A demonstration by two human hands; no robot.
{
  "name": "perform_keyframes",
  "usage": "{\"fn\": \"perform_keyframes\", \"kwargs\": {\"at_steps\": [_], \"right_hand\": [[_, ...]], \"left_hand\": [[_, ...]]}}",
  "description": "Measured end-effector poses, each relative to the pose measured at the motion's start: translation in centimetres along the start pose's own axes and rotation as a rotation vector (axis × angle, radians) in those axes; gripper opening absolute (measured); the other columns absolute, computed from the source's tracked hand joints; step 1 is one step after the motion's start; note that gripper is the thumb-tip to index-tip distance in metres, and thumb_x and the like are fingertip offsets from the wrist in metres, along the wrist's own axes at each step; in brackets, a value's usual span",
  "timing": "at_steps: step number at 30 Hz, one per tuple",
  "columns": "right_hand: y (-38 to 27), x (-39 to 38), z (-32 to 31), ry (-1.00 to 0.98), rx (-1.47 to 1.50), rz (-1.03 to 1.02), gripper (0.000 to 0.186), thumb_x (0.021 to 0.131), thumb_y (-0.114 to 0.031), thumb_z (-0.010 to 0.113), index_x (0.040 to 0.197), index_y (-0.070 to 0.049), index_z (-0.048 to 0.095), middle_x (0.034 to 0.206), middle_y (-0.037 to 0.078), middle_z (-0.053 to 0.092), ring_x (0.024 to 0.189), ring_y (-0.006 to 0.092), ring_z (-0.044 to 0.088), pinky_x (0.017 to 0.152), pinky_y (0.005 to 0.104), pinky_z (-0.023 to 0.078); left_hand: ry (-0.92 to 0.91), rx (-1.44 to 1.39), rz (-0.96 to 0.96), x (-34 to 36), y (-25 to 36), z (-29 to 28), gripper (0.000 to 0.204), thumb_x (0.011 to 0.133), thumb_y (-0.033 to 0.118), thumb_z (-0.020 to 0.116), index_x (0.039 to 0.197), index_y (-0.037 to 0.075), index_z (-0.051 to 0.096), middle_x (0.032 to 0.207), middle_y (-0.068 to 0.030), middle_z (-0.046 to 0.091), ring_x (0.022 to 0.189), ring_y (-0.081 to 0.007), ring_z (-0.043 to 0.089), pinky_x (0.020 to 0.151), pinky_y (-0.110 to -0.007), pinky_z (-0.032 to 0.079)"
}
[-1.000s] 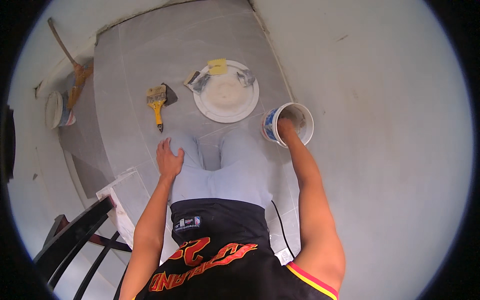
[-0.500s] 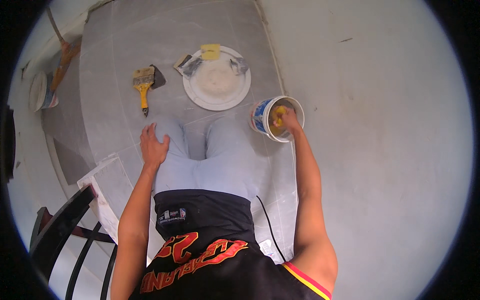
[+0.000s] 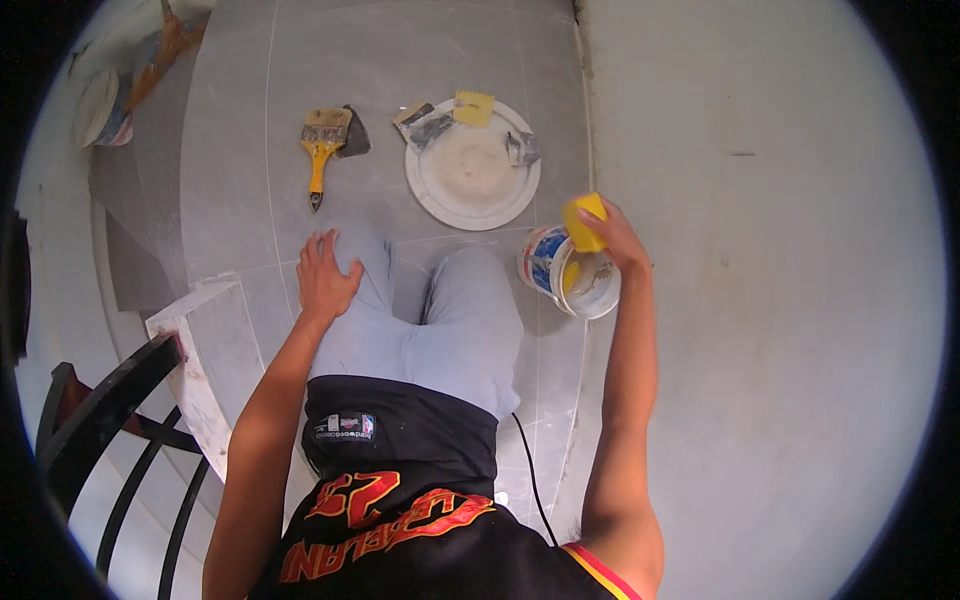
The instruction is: Applying grout or plaster to tiled floor joints using a sponge and mixing tools.
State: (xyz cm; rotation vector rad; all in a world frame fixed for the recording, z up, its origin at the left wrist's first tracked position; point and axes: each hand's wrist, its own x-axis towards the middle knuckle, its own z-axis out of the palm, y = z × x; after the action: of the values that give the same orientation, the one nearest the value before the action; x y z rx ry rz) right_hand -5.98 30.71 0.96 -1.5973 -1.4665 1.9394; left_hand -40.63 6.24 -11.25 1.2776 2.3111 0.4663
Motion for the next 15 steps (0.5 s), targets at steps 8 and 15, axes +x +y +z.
{"fn": "perform_keyframes", "kwargs": {"at_steps": [8,15], "right_hand": [[0.7,14.7,8.4,-0.168,-0.367,-0.039,0.020,0.081,-0.007,0.056,0.100,-0.002,0.060,0.087,0.010,0.061,0.077,0.0204,0.064,0.060,0.0312,0.054],[5.2,19.9,10.6,-0.015,-1.260,-0.475,0.021,0.069,-0.005,0.053,0.083,-0.006,0.068,0.082,0.023,0.064,0.075,0.0348,0.063,0.069,0.0425,0.050]], "left_hand": [[-0.015,-0.026,-0.038,0.3,0.5,-0.6,0.059,0.074,0.029,0.061,0.127,0.007,0.045,0.128,-0.0131,0.040,0.120,-0.0316,0.037,0.096,-0.044,0.034],[-0.005,-0.029,-0.036,0.3,0.3,-0.3,0.058,0.074,0.030,0.061,0.125,0.006,0.046,0.127,-0.0121,0.040,0.119,-0.0306,0.036,0.096,-0.044,0.032]]}}
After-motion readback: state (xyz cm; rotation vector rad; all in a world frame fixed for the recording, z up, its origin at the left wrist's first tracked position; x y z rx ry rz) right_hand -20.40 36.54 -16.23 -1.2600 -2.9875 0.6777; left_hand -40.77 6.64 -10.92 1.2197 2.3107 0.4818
